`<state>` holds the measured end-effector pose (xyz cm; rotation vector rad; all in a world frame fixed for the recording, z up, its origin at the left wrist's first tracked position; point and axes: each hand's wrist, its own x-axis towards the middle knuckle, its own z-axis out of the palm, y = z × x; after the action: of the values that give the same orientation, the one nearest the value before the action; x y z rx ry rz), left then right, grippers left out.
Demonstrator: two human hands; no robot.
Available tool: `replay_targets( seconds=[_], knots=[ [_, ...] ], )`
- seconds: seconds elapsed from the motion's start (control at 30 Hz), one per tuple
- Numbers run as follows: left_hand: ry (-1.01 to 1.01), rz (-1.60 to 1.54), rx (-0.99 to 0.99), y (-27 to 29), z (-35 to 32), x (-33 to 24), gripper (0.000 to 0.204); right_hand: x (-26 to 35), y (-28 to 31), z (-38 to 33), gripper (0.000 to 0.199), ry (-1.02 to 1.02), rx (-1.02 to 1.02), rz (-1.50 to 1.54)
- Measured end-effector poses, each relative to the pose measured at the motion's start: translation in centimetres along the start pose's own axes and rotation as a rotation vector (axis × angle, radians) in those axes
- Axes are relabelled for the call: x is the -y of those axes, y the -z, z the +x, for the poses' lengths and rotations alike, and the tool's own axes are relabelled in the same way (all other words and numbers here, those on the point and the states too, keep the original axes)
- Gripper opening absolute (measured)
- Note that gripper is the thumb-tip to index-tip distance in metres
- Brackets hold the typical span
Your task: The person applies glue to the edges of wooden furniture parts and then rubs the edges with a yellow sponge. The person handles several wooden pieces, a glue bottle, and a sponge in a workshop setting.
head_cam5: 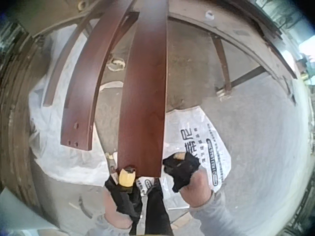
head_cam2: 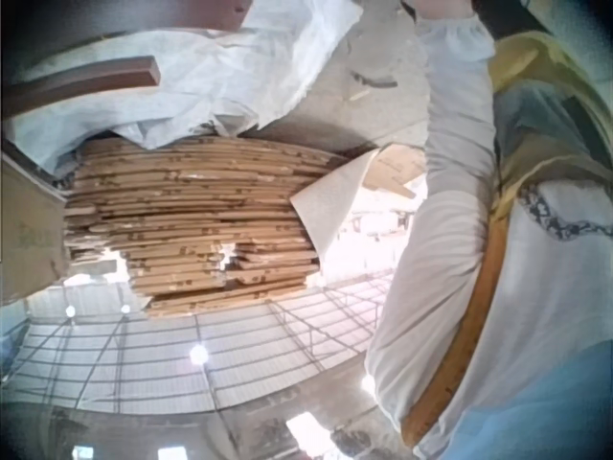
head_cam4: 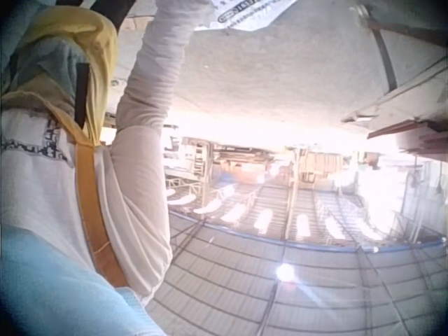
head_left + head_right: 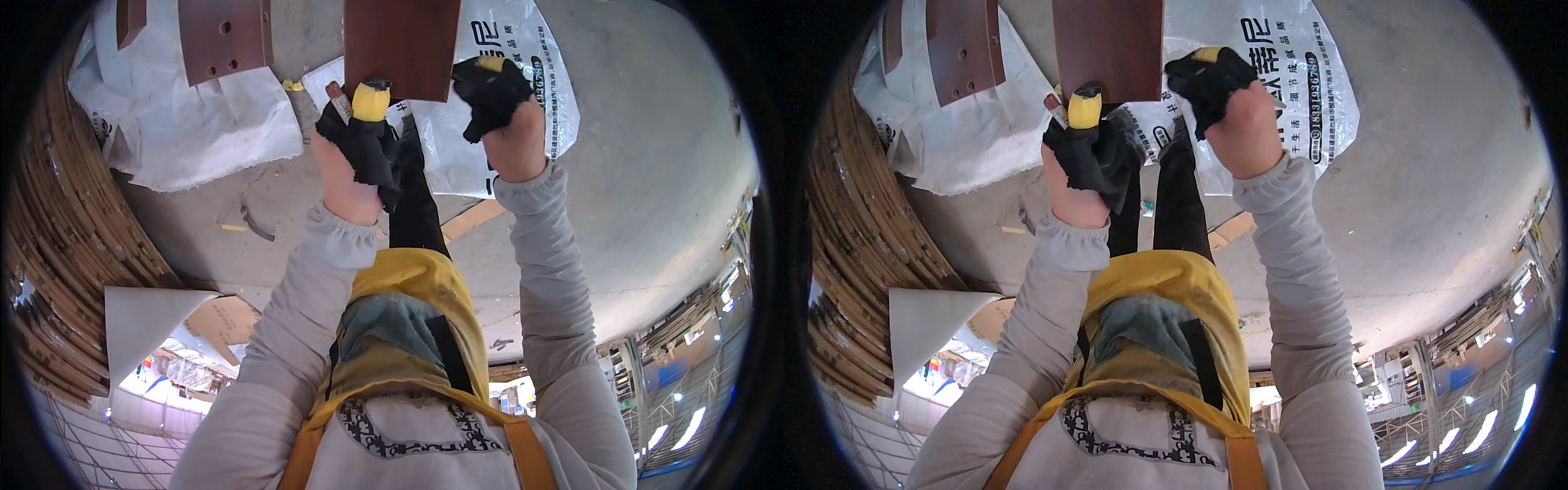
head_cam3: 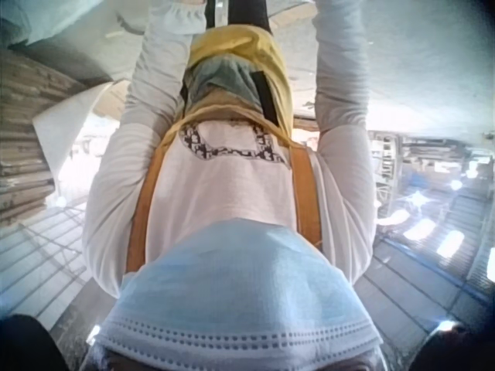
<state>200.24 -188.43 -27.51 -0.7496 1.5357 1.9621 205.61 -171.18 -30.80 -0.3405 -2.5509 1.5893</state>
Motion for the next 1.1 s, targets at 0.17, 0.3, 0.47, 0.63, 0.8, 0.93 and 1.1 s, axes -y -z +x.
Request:
replay_targets(
  seconds=[0.17, 0.3, 0.47, 0.63, 0.8, 0.93, 1.1],
  knots=[
    [0.0, -0.018, 0.004, 0.0, -0.3, 0.0, 0.015, 0.2, -0.3, -1.2, 0.038, -0.007, 0.039, 0.004],
    [0.026, -0.051, 0.042, 0.5, -0.1, 0.2, 0.016, 0.6, -1.0, -2.3, 0.042, 0.008, -0.032, -0.031],
    [-0.012, 0.015, 0.059, 0.4, 0.0, 0.1, 0.014, 0.5, -1.0, -1.1, 0.043, 0.154, -0.082, -0.174],
    [0.086, -0.067, 0.039, 1.0, -0.3, 0.1, 0.013, 1.6, -1.4, -2.5, 0.013, -0.089, -0.12, 0.077],
    [0.096, -0.081, 0.085, 0.8, -0.1, -0.2, 0.011, 3.0, -0.4, 2.8, 0.015, -0.392, -0.186, 0.507],
    [0.022, -0.064, 0.103, 2.5, 0.7, 0.2, 0.01, 3.2, 0.5, 3.3, 0.011, -0.594, 0.059, 0.552],
    [0.072, -0.383, 0.081, 3.2, 2.0, -0.7, 0.013, 1.9, 0.2, -3.1, 0.013, -0.599, 0.257, 0.354]
  ],
)
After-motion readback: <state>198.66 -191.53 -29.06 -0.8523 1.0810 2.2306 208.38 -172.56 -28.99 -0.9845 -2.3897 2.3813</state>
